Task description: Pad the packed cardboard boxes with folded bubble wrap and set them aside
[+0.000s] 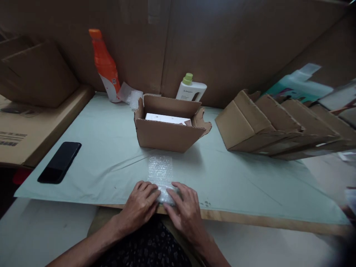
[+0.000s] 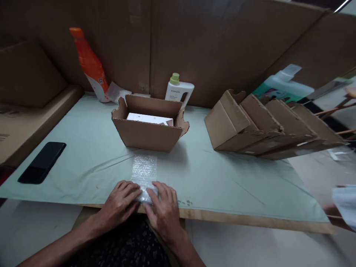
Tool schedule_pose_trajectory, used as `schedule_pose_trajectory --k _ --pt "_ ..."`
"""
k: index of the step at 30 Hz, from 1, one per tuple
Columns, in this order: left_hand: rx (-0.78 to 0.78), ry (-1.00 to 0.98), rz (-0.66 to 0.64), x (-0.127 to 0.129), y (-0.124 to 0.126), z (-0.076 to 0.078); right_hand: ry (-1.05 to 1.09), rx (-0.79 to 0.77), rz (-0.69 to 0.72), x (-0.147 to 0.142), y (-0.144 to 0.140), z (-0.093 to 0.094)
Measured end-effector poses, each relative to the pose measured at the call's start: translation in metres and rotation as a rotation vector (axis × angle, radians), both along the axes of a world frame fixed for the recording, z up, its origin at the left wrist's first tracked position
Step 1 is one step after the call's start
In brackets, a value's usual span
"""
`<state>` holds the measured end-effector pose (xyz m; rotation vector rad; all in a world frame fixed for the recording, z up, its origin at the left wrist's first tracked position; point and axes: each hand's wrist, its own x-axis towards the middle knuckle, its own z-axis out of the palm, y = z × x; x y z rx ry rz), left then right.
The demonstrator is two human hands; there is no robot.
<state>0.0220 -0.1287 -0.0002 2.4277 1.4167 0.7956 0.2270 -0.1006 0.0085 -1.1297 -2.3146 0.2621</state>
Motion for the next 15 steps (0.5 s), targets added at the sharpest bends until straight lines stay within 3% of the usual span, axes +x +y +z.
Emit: schedule_pose_trajectory --k 3,5,9,11,15 --pt "0.001 -0.045 -0.046 -0.004 0.011 0.0 -0.045 -0.045 0.137 0.001 0.007 0.0" --pt "-0.017 -0.046 -0.02 -0.006 0.024 0.001 -0.016 -0.1 0.134 -0.003 0.021 -0.001" --pt "-0.034 0.111 0.195 -0.007 0.061 -0.002 -0.033 0.012 -0.032 -0.013 0.046 0.002" --pt "-0.046 0.128 0.279 -0.007 0.076 -0.003 -0.093 0.06 -0.015 -0.013 0.05 0.005" --pt "-0.047 -0.133 0.359 -0.014 0.074 0.0 -0.154 0.01 0.109 -0.01 0.057 0.001"
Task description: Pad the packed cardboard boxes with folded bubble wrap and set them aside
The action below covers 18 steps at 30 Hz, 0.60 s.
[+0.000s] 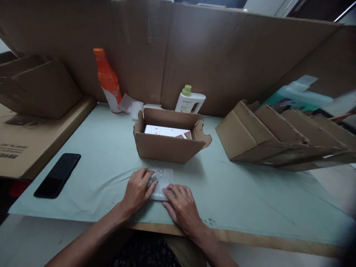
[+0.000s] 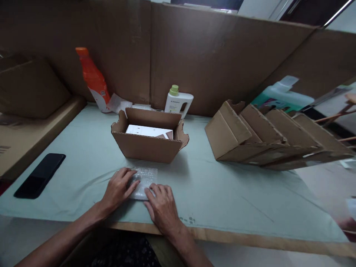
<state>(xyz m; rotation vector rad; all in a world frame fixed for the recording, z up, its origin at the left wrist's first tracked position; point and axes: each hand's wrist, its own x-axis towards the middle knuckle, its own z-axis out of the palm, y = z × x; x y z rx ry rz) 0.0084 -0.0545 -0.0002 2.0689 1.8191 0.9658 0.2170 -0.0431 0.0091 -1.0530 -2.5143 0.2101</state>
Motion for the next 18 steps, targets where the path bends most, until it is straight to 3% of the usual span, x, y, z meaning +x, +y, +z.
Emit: schedule_pose_trajectory --k 3,5,8,14,16,18 --pt "-0.134 -0.393 0.088 -0.005 -0.022 0.008 0.182 -0.137 -0.078 -0.002 0.011 -0.005" --pt "-0.344 -0.681 0.124 -0.005 -0.034 0.013 0.357 -0.333 -0.122 -0.005 0.015 -0.003" --pt "-0.573 -0.964 0.082 0.002 -0.04 0.021 0.481 -0.611 -0.066 -0.009 0.011 0.006" --pt "-0.566 -1.025 -0.048 0.015 -0.028 0.032 0.683 -0.779 -0.094 0.004 -0.004 0.016" --pt "-0.553 -0.979 -0.112 0.016 -0.025 0.037 0.656 -0.856 -0.054 0.009 -0.005 0.022" --pt "-0.447 -0.884 -0.165 0.013 -0.021 0.046 0.603 -0.815 -0.055 0.015 -0.001 0.035"
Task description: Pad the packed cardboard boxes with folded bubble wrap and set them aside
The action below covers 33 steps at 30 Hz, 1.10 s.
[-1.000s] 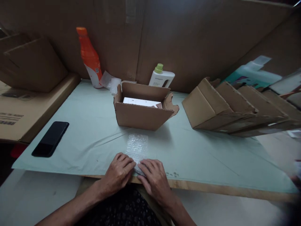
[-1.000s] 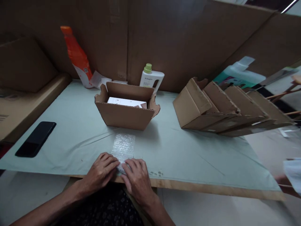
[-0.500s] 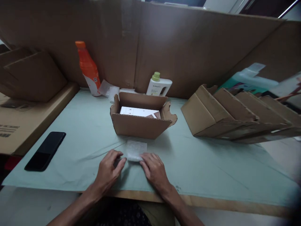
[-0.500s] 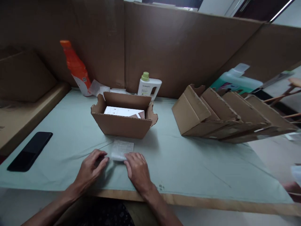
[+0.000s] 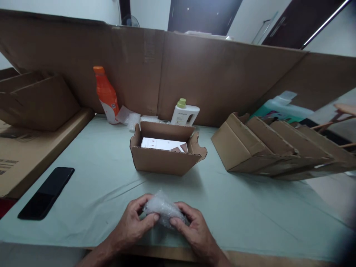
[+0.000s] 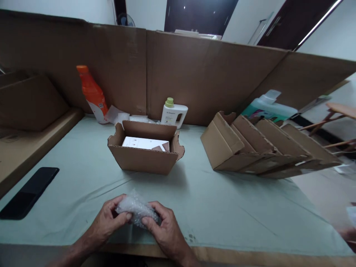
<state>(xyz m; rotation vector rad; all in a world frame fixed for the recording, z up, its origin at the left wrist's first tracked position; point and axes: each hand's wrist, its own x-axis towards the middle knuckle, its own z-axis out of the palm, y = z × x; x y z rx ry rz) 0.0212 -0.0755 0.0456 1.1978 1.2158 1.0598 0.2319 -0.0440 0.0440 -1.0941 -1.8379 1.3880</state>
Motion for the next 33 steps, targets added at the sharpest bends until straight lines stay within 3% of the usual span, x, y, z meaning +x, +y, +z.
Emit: schedule_pose_trajectory --k 3,6,10,13,16,19,26,29,33 --pt "0.449 0.245 0.092 -0.013 0.014 0.024 -0.065 0.197 -0.044 0.014 0.015 0.036" --pt "0.876 0.643 0.271 -0.029 0.044 0.051 -0.119 0.538 -0.132 0.026 0.046 0.085" --pt "0.981 1.024 0.382 -0.044 0.085 0.063 -0.355 1.1 -0.238 0.012 0.109 0.14" --pt "1.016 1.049 0.391 -0.047 0.099 0.056 -0.756 1.32 -0.054 -0.021 0.157 0.158" --pt "1.059 0.988 0.396 -0.047 0.1 0.051 -1.102 1.25 0.214 -0.054 0.189 0.158" --pt "1.073 0.954 0.382 -0.048 0.099 0.051 -1.262 1.069 0.368 -0.075 0.203 0.152" --pt "1.076 0.965 0.372 -0.05 0.106 0.051 -1.31 0.789 0.414 -0.084 0.203 0.156" --pt "1.091 0.95 0.393 -0.05 0.104 0.049 -1.213 0.83 0.272 -0.061 0.189 0.163" --pt "1.033 0.823 0.526 -0.059 0.092 0.039 -0.78 0.931 -0.254 0.008 0.158 0.157"
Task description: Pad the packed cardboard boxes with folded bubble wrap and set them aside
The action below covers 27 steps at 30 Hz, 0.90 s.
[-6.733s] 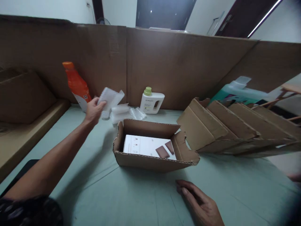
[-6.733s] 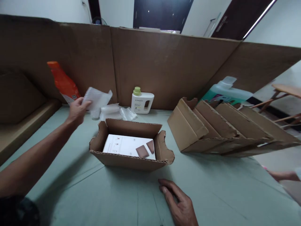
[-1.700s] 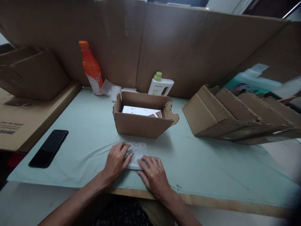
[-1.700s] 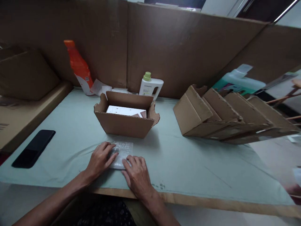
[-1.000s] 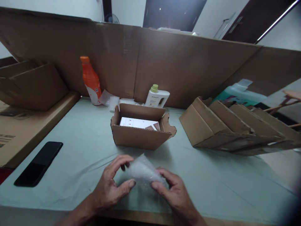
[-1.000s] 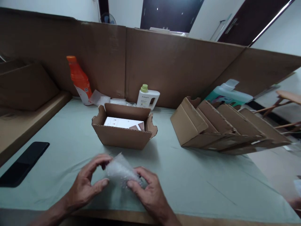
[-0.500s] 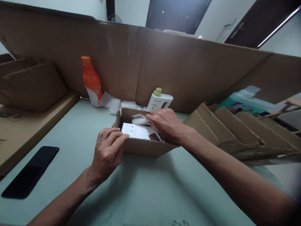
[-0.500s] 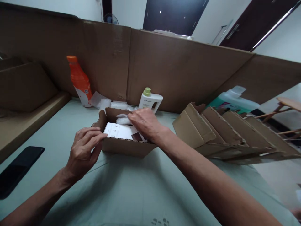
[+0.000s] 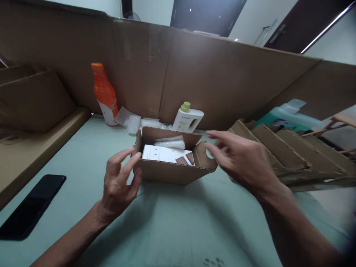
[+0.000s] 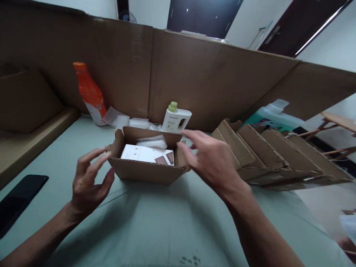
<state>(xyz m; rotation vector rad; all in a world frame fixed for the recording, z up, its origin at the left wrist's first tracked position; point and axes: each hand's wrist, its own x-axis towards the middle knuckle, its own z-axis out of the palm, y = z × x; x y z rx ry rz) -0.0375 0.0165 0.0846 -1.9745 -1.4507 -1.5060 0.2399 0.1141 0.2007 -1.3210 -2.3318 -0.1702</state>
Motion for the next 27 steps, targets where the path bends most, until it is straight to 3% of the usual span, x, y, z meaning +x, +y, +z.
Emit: schedule_pose_trajectory --k 2,5,8,11,13,16,19,22,24,27 --pt "-0.12 -0.148 -0.015 -0.009 -0.005 -0.012 0.301 0.004 -0.117 0.034 -0.015 -0.019" --pt "-0.429 -0.431 -0.115 -0.018 -0.001 -0.033 0.609 -0.276 -0.129 0.052 -0.025 -0.066" --pt "-0.655 -0.702 -0.265 -0.012 0.02 -0.05 0.806 -0.58 -0.002 0.03 -0.02 -0.114" --pt "-0.76 -0.9 -0.381 0.007 0.039 -0.055 0.899 -0.716 0.097 0.006 -0.016 -0.137" --pt "-0.778 -0.938 -0.415 0.016 0.039 -0.051 0.916 -0.698 0.112 0.002 -0.023 -0.137" --pt "-0.801 -0.907 -0.44 0.013 0.017 -0.04 0.898 -0.648 0.103 0.002 -0.047 -0.125" --pt "-0.802 -0.845 -0.319 -0.005 -0.011 -0.019 0.84 -0.64 0.164 -0.007 -0.067 -0.104" --pt "-0.746 -0.787 -0.198 -0.011 -0.018 0.007 0.833 -0.619 0.233 -0.013 -0.071 -0.086" --pt "-0.694 -0.807 -0.265 -0.001 -0.013 0.019 0.818 -0.59 0.165 -0.005 -0.072 -0.08" --pt "-0.686 -0.824 -0.43 0.02 -0.006 0.022 0.798 -0.52 0.019 0.013 -0.077 -0.077"
